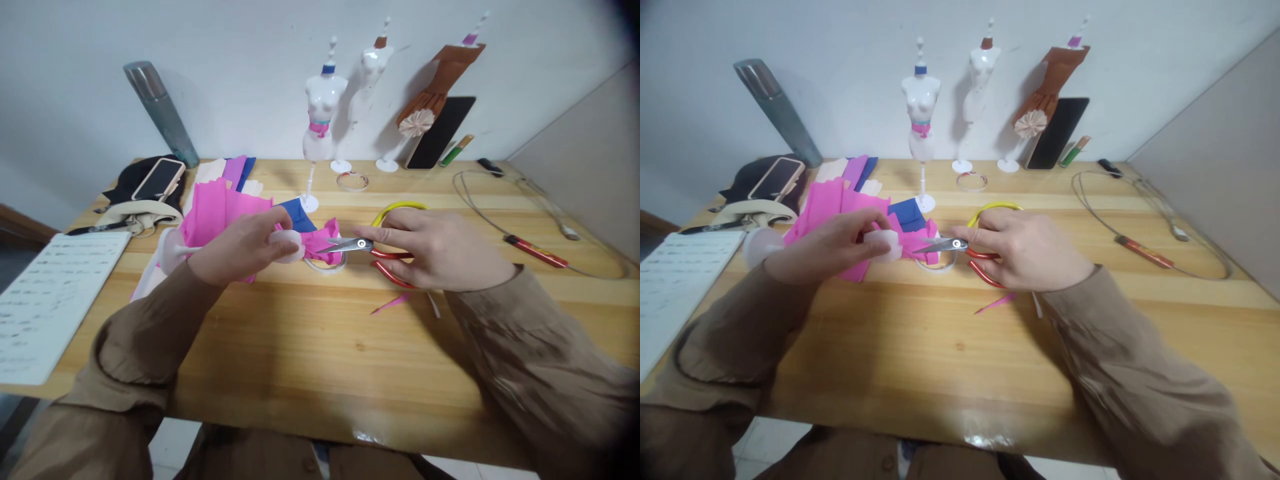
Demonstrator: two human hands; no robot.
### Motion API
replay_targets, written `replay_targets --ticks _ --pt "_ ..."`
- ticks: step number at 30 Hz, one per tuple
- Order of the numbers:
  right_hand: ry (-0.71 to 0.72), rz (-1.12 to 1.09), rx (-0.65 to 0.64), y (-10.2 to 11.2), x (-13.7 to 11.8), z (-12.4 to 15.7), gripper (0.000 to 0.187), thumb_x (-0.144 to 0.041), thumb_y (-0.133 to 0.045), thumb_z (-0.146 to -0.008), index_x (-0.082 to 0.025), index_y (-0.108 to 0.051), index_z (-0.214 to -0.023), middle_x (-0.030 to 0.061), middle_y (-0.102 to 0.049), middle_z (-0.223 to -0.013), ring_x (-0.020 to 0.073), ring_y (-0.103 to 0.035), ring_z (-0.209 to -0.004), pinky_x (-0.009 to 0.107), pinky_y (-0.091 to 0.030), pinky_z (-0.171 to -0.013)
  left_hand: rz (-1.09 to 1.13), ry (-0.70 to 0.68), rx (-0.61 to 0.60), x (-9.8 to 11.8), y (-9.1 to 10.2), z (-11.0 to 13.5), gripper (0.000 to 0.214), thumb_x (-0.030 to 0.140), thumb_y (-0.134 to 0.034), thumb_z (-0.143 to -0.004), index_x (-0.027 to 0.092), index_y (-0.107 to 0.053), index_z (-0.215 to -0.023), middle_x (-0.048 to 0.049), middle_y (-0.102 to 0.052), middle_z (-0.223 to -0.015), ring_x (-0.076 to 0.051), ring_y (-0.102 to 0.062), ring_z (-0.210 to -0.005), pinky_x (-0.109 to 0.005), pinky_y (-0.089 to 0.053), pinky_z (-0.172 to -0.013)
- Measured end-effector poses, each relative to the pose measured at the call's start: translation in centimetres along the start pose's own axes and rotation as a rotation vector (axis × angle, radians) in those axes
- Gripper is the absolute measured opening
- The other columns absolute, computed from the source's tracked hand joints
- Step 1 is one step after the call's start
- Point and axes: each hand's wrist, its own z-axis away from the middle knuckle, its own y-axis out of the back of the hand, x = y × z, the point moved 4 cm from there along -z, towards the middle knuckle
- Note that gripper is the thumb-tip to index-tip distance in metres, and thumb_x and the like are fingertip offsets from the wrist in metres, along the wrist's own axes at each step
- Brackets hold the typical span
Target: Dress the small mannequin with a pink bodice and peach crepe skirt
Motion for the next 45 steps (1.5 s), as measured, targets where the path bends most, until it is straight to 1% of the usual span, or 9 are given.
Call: replay_targets --ticks 4,9,14,21,28,35,37,41,45 --pt "0.009 0.008 0.013 0.1 -0.3 -0.1 0.036 -0.029 -0.046 -0.087 -0.021 -0.065 -0.117 0.0079 -0.061 -0.079 0.0186 -0.054 -0.067 0.03 -0.038 -0.055 0.05 -0.015 -0.032 0.2 0.1 0.0 0.015 0.032 -0.053 -0.083 0.018 -0.057 -0.088 0.0011 -0.053 -0.068 -0.013 -0.048 -0.063 -0.024 -0.034 -0.058" --pt "0.024 -0.011 0.007 0.1 -0.3 0.0 0.037 -0.032 -0.046 -0.088 -0.022 -0.065 -0.119 0.0069 -0.061 -0.078 0.0178 -0.054 -0.067 0.03 -0.038 -0.055 0.126 -0.05 -0.079 0.3 0.1 0.1 0.019 0.035 -0.052 -0.085 0.018 -0.058 -0.09 0.0009 -0.056 -0.071 -0.012 -0.05 -0.064 -0.023 -0.036 -0.057" --pt "0.055 -0.006 0.003 0.2 -0.4 0.1 0.039 -0.031 -0.047 -0.089 -0.022 -0.061 -0.124 0.0063 -0.06 -0.078 0.0165 -0.054 -0.067 0.028 -0.038 -0.057 0.093 -0.071 -0.092 0.5 0.2 0.1 0.021 0.036 -0.052 -0.086 0.018 -0.057 -0.092 0.0013 -0.056 -0.072 -0.012 -0.051 -0.065 -0.022 -0.036 -0.057" --pt "0.085 -0.031 0.021 0.7 -0.8 0.1 0.039 -0.027 -0.048 -0.089 -0.019 -0.06 -0.125 0.0042 -0.061 -0.073 0.0135 -0.052 -0.059 0.025 -0.035 -0.052 0.1 -0.07 -0.115 0.6 0.2 0.1 0.02 0.036 -0.052 -0.086 0.018 -0.056 -0.093 0.0021 -0.057 -0.073 -0.011 -0.051 -0.065 -0.021 -0.037 -0.057" --pt "0.109 -0.039 0.017 0.5 -0.7 0.3 0.037 -0.026 -0.046 -0.09 -0.019 -0.059 -0.124 0.0032 -0.064 -0.07 0.0127 -0.053 -0.055 0.026 -0.035 -0.051 0.1 -0.059 -0.11 0.7 0.3 0.2 0.021 0.037 -0.052 -0.086 0.018 -0.057 -0.093 0.0018 -0.057 -0.074 -0.011 -0.052 -0.066 -0.021 -0.037 -0.057" --pt "0.085 0.017 0.016 0.8 -0.9 0.2 0.042 -0.021 -0.046 -0.089 -0.017 -0.055 -0.13 0.0035 -0.064 -0.072 0.0139 -0.055 -0.058 0.026 -0.036 -0.051 0.103 -0.062 -0.094 0.5 0.3 0.1 0.022 0.038 -0.053 -0.085 0.018 -0.057 -0.093 0.002 -0.056 -0.073 -0.011 -0.052 -0.066 -0.021 -0.037 -0.057" --pt "0.069 0.025 0.027 1.0 -1.0 0.0 0.041 -0.021 -0.047 -0.088 -0.017 -0.057 -0.128 0.0042 -0.063 -0.073 0.0144 -0.055 -0.059 0.026 -0.036 -0.051 0.093 -0.063 -0.081 0.5 0.3 0.1 0.022 0.039 -0.054 -0.085 0.018 -0.057 -0.092 0.002 -0.055 -0.072 -0.012 -0.051 -0.066 -0.022 -0.037 -0.057" --pt "0.054 0.044 0.055 1.2 -1.3 -0.2 0.034 -0.023 -0.048 -0.088 -0.016 -0.064 -0.117 0.0054 -0.063 -0.074 0.0143 -0.053 -0.058 0.026 -0.036 -0.051 0.076 -0.055 -0.068 0.6 0.3 0.1 0.022 0.038 -0.054 -0.085 0.018 -0.057 -0.091 0.0017 -0.054 -0.071 -0.012 -0.051 -0.066 -0.022 -0.037 -0.057" --pt "0.056 0.065 0.063 1.2 -1.3 -0.3 0.033 -0.024 -0.047 -0.089 -0.015 -0.065 -0.115 0.0059 -0.063 -0.074 0.015 -0.054 -0.059 0.026 -0.036 -0.051 0.081 -0.039 -0.083 0.7 0.2 0.1 0.021 0.037 -0.053 -0.085 0.018 -0.057 -0.092 0.0017 -0.055 -0.071 -0.012 -0.051 -0.065 -0.023 -0.037 -0.056"
